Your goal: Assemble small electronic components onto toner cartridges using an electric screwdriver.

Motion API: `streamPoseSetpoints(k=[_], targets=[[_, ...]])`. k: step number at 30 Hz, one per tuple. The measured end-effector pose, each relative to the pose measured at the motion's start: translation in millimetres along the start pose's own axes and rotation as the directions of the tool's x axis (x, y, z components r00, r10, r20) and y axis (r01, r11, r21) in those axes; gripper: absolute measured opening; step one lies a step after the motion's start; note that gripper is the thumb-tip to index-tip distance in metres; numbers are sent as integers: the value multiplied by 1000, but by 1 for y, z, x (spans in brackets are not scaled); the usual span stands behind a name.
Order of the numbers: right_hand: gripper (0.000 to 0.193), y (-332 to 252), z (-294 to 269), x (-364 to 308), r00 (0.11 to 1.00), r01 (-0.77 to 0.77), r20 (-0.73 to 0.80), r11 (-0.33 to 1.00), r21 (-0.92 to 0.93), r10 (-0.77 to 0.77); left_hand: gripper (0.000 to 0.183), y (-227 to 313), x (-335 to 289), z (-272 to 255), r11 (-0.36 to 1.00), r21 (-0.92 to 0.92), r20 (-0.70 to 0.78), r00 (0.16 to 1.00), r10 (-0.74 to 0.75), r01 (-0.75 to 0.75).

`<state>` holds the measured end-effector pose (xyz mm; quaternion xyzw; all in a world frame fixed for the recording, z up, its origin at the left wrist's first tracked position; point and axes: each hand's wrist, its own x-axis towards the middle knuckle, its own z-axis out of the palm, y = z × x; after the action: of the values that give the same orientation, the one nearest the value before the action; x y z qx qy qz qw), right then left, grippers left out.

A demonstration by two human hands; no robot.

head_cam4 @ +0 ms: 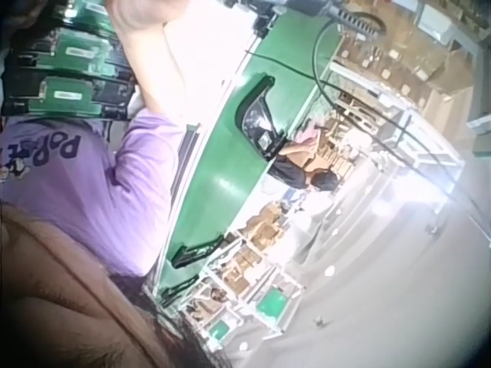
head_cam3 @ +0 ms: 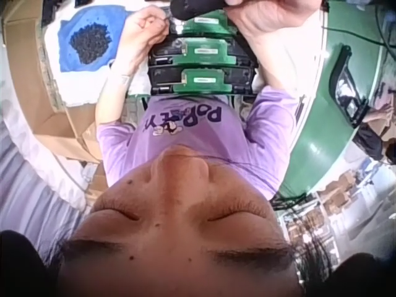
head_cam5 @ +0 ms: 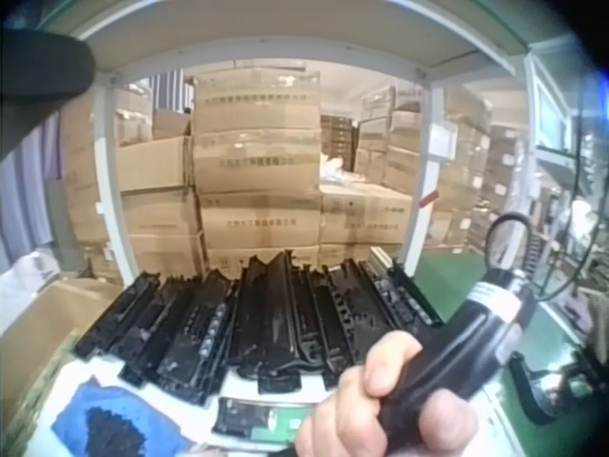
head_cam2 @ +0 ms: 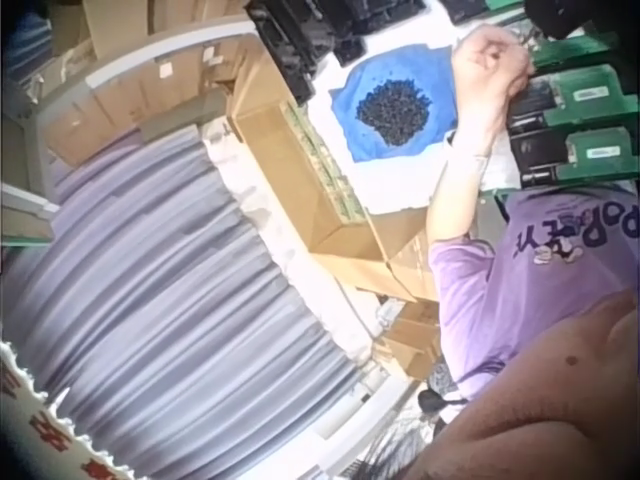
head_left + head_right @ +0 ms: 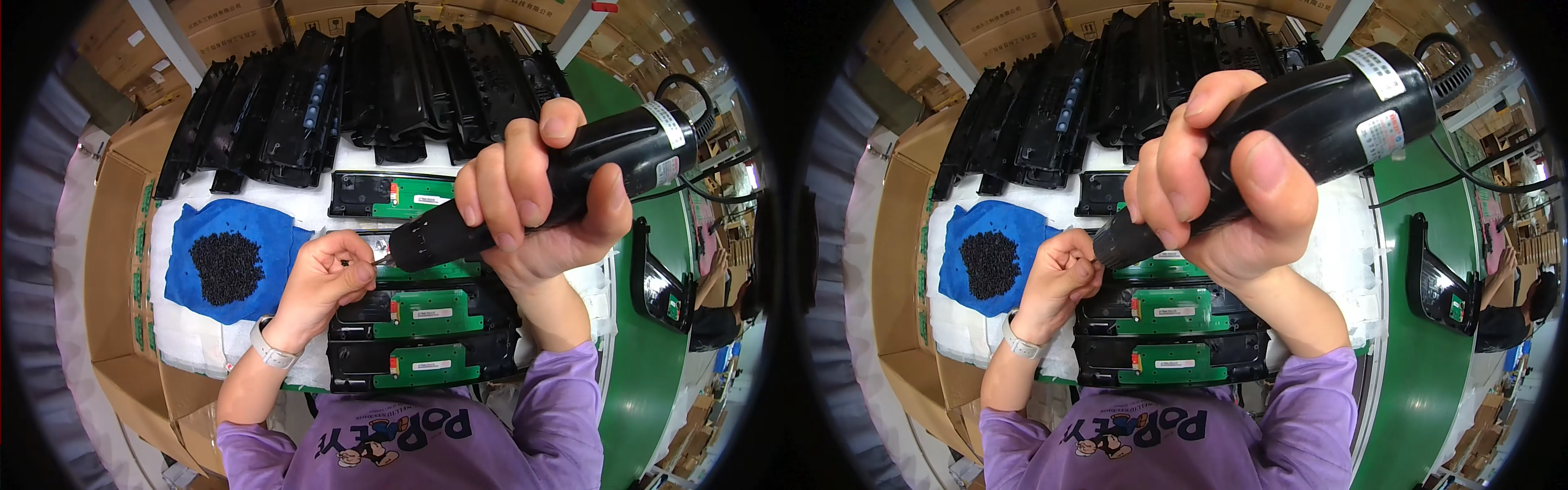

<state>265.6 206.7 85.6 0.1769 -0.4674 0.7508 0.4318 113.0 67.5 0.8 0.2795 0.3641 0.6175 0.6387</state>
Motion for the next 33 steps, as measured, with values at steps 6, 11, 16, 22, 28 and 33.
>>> streamPoseSetpoints(k=[6, 11, 16, 22, 28, 33], targets=[[34, 3, 13, -3, 996, -24, -83, 998, -51, 20, 9, 3, 0, 2, 995, 95, -53, 998, -34, 39], [29, 4, 19, -3, 987, -43, -154, 998, -45, 35, 10, 3, 0, 4, 988, 143, -81, 996, -48, 59], [26, 7, 23, -5, 955, -4, -295, 996, -84, -21, 8, 1, -1, 3, 983, 181, -116, 993, -3, 24], [27, 13, 16, 0, 897, 25, -441, 999, -36, -38, 10, 2, 0, 2, 996, -92, -63, 998, -10, 4], [28, 14, 1, 0, 938, -307, -289, 846, -436, 191, 25, 10, 1, -10, 985, -141, -286, 957, 55, -99], [26, 36, 5, -9, 940, -327, -245, 824, -462, 236, 12, 16, 6, -23, 877, -441, -373, 928, 13, -190]])
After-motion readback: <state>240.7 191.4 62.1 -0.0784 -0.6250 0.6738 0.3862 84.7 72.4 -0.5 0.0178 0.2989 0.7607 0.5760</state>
